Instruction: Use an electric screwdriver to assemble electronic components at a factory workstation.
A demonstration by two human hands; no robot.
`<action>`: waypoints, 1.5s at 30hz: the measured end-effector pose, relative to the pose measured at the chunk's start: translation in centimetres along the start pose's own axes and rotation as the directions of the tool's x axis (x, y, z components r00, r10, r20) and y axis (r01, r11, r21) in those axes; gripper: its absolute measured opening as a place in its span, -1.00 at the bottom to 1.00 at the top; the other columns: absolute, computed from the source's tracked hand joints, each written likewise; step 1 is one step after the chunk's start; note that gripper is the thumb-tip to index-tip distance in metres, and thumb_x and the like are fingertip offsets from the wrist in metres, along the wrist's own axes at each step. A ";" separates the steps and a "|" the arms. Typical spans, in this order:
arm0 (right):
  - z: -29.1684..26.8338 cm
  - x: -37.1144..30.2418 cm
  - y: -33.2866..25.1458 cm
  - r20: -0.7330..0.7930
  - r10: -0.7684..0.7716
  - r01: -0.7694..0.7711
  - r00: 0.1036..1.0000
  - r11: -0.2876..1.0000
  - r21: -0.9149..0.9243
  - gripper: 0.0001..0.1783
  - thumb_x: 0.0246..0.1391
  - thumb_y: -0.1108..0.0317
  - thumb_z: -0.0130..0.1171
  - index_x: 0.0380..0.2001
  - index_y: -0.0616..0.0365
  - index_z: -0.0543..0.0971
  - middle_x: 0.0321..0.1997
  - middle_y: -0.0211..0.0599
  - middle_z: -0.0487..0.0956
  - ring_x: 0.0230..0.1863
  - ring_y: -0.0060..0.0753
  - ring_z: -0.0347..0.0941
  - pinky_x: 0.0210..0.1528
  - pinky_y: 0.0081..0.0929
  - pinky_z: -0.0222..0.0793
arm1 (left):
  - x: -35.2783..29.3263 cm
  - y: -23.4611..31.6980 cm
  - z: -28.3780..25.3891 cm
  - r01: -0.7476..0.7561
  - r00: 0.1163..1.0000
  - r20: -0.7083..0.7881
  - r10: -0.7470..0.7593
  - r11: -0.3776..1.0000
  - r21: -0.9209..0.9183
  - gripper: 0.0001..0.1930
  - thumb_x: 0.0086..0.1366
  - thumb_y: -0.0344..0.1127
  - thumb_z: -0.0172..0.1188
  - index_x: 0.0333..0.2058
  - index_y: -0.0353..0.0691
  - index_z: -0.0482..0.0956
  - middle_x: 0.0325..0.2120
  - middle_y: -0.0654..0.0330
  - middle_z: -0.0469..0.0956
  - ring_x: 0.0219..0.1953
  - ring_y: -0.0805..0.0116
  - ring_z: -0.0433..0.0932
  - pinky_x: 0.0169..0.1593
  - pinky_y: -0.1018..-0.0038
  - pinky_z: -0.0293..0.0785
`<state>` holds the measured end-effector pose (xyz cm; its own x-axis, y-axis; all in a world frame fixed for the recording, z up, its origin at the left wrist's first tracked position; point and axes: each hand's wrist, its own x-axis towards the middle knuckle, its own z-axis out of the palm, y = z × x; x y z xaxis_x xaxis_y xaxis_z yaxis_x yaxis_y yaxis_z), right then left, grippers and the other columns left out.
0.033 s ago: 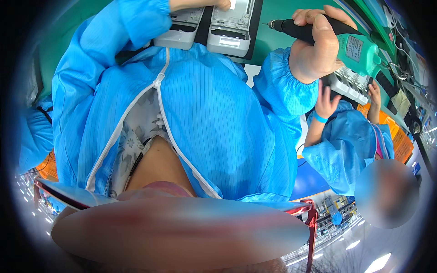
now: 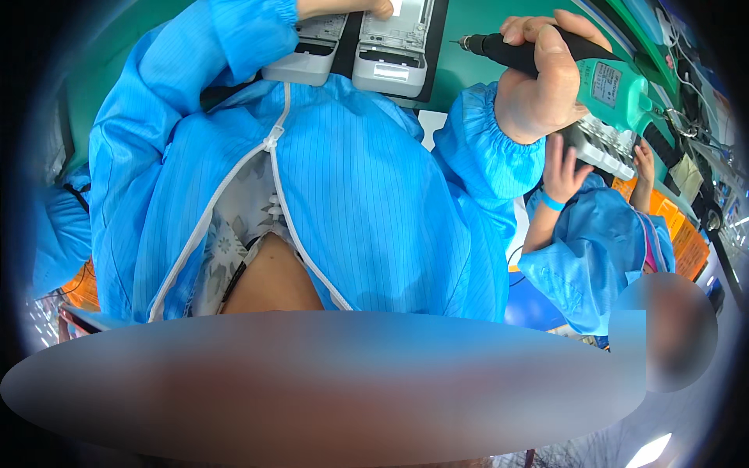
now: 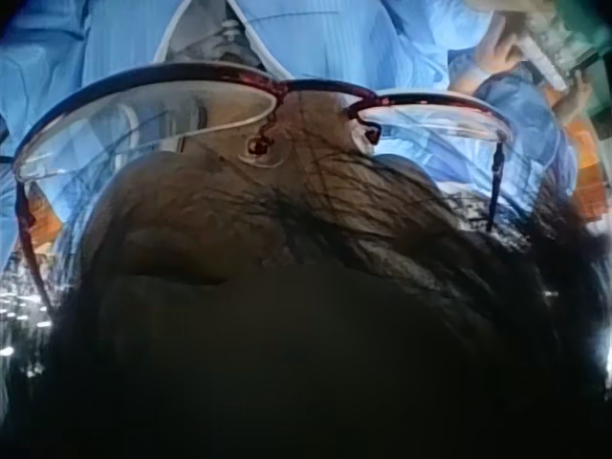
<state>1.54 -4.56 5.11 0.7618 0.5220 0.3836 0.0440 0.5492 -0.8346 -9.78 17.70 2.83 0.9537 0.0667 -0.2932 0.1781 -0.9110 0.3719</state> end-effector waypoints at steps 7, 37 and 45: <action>-0.5 -0.4 0.3 -0.067 -0.048 0.050 0.997 0.998 0.034 -0.64 -0.01 0.51 0.17 -0.10 0.43 0.50 -0.53 0.00 0.56 -0.55 -0.11 0.50 -0.30 -0.02 0.55 | 1.6 0.4 1.4 0.066 0.993 0.088 -0.078 0.989 0.133 -0.63 -0.06 -0.16 0.54 -0.37 -0.34 0.75 -0.38 -0.14 0.71 -0.23 -0.10 0.71 -0.12 0.09 0.62; 6.1 0.8 0.1 -0.062 0.052 -0.059 0.997 0.992 -0.114 -0.68 -0.01 0.51 0.11 -0.14 0.41 0.51 -0.51 0.01 0.55 -0.46 -0.14 0.50 -0.23 -0.01 0.53 | -12.9 -14.4 -2.1 0.283 0.950 -0.177 -0.257 0.948 0.143 -0.72 0.06 -0.10 0.39 -0.49 -0.24 0.70 -0.53 -0.08 0.64 -0.36 -0.07 0.68 -0.25 0.09 0.57; 4.4 0.9 -0.1 -0.076 0.035 -0.039 0.996 0.998 -0.053 -0.60 0.02 0.43 0.12 -0.05 0.42 0.46 -0.48 0.02 0.57 -0.43 -0.07 0.52 -0.19 0.05 0.54 | -10.1 -10.7 0.0 0.095 0.976 0.137 -0.168 -0.234 -0.967 -0.75 0.50 -0.22 0.16 -0.11 -0.31 0.61 -0.42 0.22 0.62 -0.40 0.35 0.65 -0.27 0.42 0.66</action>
<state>-0.64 -1.25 7.24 0.8099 0.4898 0.3226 0.0483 0.4925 -0.8690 -21.27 26.74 1.82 0.8680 0.1626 -0.4691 0.2834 0.6135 0.7371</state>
